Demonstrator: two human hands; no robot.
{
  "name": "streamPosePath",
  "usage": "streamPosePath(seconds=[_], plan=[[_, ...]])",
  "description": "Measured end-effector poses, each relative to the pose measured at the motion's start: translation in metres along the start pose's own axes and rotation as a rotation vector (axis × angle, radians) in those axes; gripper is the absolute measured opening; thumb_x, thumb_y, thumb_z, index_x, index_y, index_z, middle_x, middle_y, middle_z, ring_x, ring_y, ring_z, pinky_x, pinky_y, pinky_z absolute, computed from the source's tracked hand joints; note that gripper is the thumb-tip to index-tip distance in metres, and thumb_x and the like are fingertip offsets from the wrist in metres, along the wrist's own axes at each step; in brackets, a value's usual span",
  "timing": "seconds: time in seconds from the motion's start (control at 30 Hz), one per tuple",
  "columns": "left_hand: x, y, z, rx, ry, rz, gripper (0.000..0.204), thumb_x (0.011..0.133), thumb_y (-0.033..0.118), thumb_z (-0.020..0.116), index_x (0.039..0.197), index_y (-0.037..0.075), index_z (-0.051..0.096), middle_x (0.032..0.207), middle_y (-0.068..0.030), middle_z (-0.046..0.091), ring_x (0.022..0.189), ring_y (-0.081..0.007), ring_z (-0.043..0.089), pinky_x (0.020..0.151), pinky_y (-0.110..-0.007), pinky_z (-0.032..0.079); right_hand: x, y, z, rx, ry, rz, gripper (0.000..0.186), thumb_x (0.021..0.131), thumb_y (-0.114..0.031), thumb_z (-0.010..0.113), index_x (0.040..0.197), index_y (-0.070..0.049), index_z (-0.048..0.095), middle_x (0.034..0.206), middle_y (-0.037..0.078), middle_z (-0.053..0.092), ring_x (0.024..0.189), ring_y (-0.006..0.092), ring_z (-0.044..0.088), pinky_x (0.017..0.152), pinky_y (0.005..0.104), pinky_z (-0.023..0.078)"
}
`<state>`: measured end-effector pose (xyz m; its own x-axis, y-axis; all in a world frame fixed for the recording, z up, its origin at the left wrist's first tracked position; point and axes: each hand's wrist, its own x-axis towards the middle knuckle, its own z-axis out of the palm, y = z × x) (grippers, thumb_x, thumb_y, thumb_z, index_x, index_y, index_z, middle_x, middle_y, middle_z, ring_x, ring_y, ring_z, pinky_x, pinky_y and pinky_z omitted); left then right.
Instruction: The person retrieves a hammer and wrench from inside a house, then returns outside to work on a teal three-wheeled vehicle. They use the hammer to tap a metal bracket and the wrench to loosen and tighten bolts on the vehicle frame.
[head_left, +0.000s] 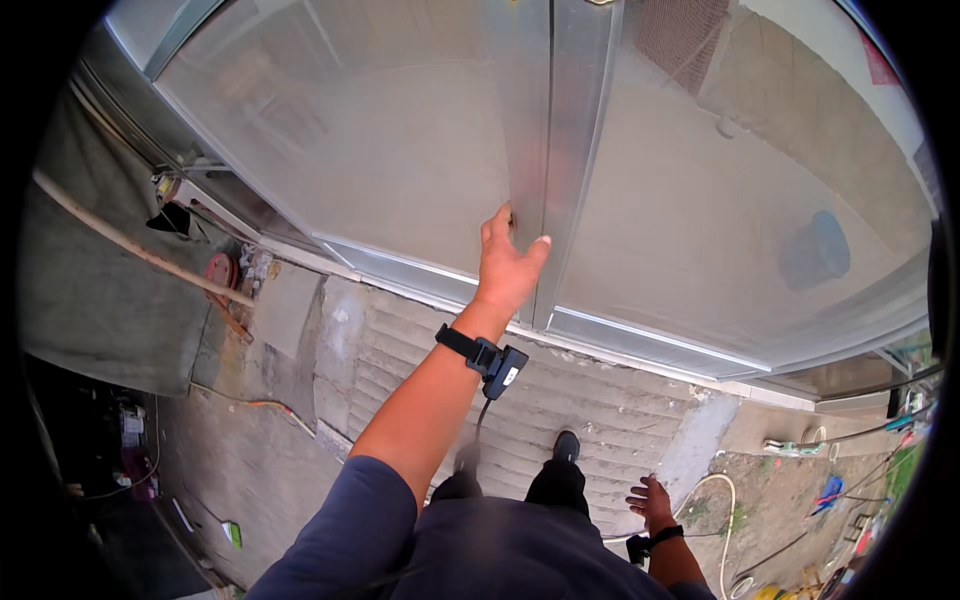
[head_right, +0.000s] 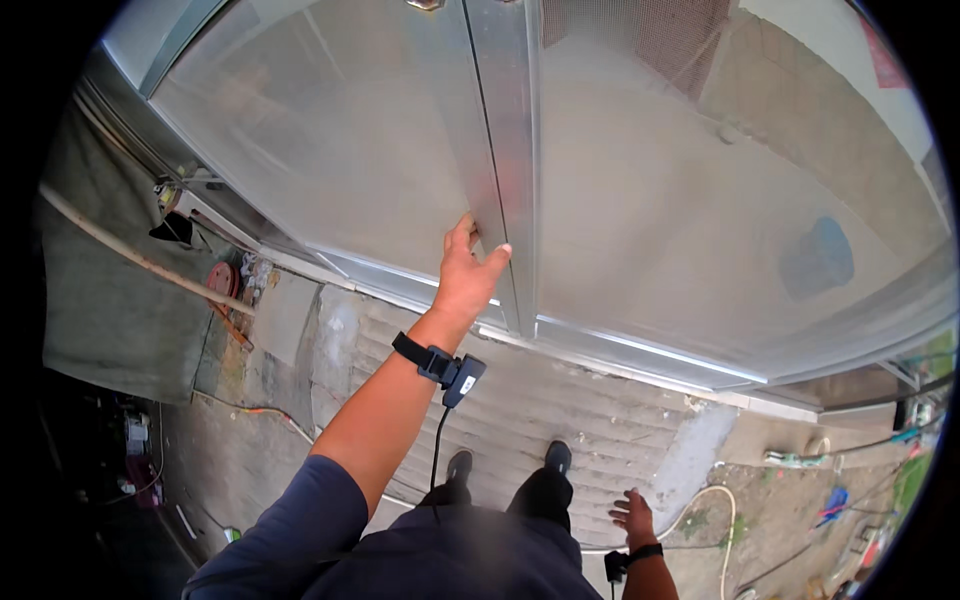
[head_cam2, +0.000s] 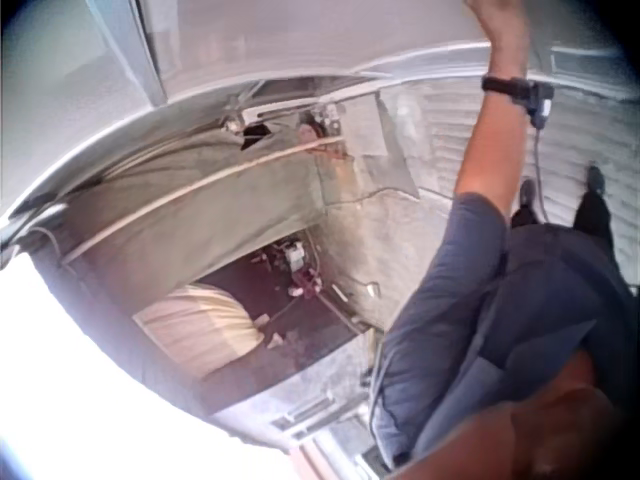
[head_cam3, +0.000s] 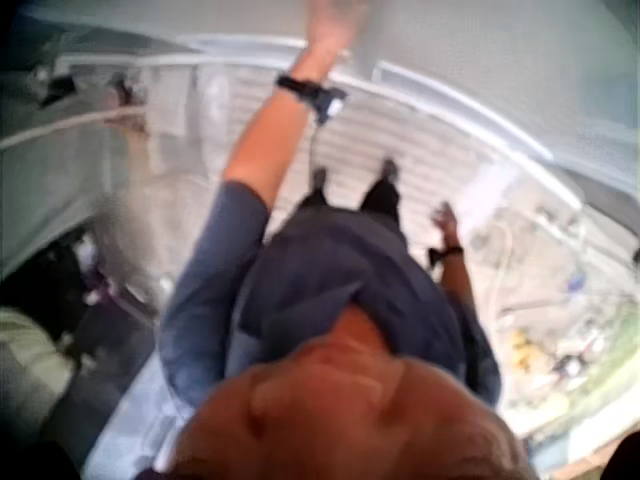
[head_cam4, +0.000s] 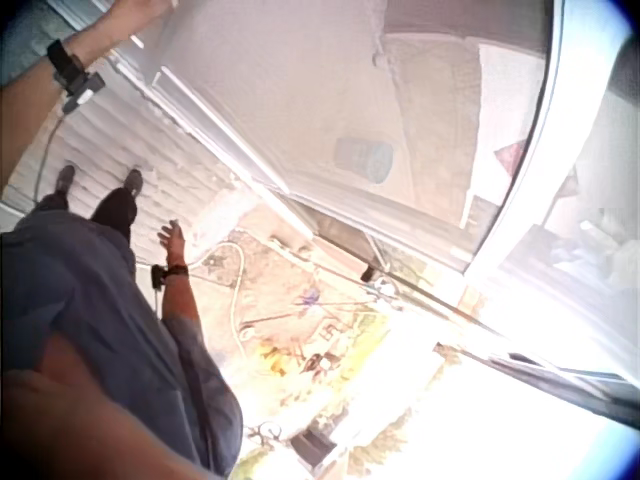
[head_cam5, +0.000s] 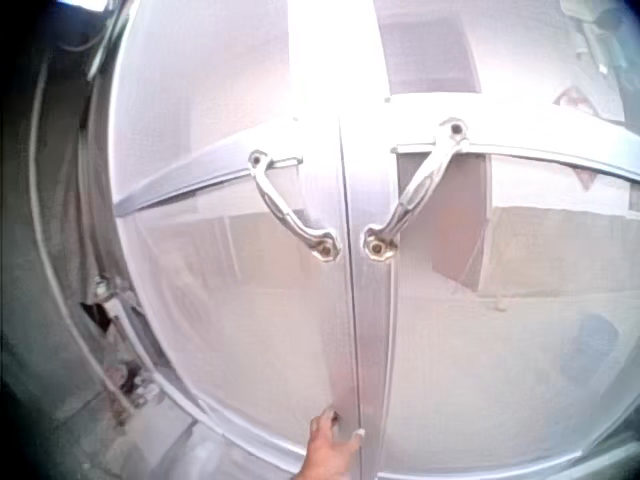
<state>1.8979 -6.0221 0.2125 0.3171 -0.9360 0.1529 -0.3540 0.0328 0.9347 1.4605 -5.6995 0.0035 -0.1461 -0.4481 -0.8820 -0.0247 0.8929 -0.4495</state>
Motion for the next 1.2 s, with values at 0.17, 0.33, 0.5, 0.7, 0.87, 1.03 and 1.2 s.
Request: streamPosePath(seconds=[0.17, 0.33, 0.5, 0.7, 0.87, 1.03, 1.2], plan=[[-0.032, 0.014, -0.029, 0.067, 0.069, -0.139, 0.071, 0.087, 0.026, 0.073, 0.142, -0.003, 0.040, 0.139, -0.0228, 0.042, 0.131, -0.0351, 0.048, 0.111, -0.042, 0.040, 0.040, -0.129, -0.046, -0.191, -0.043, -0.110, 0.066, 0.099, -0.058, 0.045, 0.141, -0.007, 0.049, 0.117, 0.017, 0.066, 0.087, 0.0278, 0.069, 0.073, 0.0390, 0.052], [-0.119, 0.033, -0.083, 0.127, 0.032, -0.280, 0.072, 0.084, 0.033, 0.078, 0.139, -0.001, 0.045, 0.136, -0.0223, 0.047, 0.128, -0.0339, 0.051, 0.109, -0.042, 0.043, 0.077, -0.246, -0.008, -0.324, -0.217, -0.238, 0.072, 0.098, -0.061, 0.046, 0.143, -0.004, 0.048, 0.124, 0.019, 0.064, 0.089, 0.0257, 0.067, 0.073, 0.0370, 0.051], [-0.256, 0.026, -0.175, 0.152, 0.074, -0.416, 0.059, 0.085, 0.034, 0.079, 0.127, -0.001, 0.058, 0.120, -0.0166, 0.061, 0.117, -0.0317, 0.060, 0.106, -0.041, 0.045, 0.075, -0.310, 0.122, -0.549, -0.498, -0.402, 0.070, 0.099, -0.060, 0.046, 0.141, -0.005, 0.051, 0.124, 0.019, 0.064, 0.089, 0.0242, 0.067, 0.073, 0.0355, 0.051], [-0.365, 0.047, -0.270, 0.083, 0.702, -0.825, 0.034, 0.093, 0.020, 0.073, 0.118, -0.002, 0.066, 0.111, -0.0088, 0.072, 0.105, -0.0181, 0.066, 0.094, -0.033, 0.051, 0.027, -0.331, 0.301, -0.796, -0.838, -0.506, 0.061, 0.103, -0.053, 0.044, 0.140, -0.005, 0.052, 0.120, 0.016, 0.067, 0.095, 0.0240, 0.069, 0.082, 0.0356, 0.053], [-0.430, -0.031, -0.328, 0.070, 1.222, -0.831, 0.026, 0.096, 0.020, 0.070, 0.110, -0.001, 0.067, 0.101, -0.0040, 0.071, 0.093, -0.0128, 0.062, 0.081, -0.029, 0.051, 0.002, -0.345, 0.410, -0.788, -0.937, -0.479, 0.054, 0.102, -0.051, 0.051, 0.136, -0.008, 0.057, 0.111, 0.011, 0.068, 0.089, 0.0195, 0.067, 0.078, 0.0321, 0.052], [-0.439, -0.079, -0.383, 0.028, 1.475, -0.926, 0.028, 0.099, 0.027, 0.066, 0.115, 0.004, 0.059, 0.106, -0.0048, 0.064, 0.096, -0.0166, 0.060, 0.078, -0.034, 0.052, 0.013, -0.384, 0.471, -0.831, -0.815, -0.445, 0.057, 0.103, -0.052, 0.047, 0.139, -0.008, 0.054, 0.115, 0.014, 0.067, 0.092, 0.0225, 0.068, 0.078, 0.0352, 0.054], [-0.445, -0.094, -0.406, -0.124, 1.626, -0.961, 0.035, 0.103, 0.032, 0.057, 0.127, 0.007, 0.053, 0.120, -0.0056, 0.059, 0.105, -0.0206, 0.060, 0.078, -0.037, 0.053, 0.007, -0.441, 0.498, -0.836, -0.711, -0.482, 0.065, 0.102, -0.058, 0.044, 0.142, -0.007, 0.050, 0.124, 0.017, 0.064, 0.097, 0.0250, 0.067, 0.083, 0.0374, 0.053]])
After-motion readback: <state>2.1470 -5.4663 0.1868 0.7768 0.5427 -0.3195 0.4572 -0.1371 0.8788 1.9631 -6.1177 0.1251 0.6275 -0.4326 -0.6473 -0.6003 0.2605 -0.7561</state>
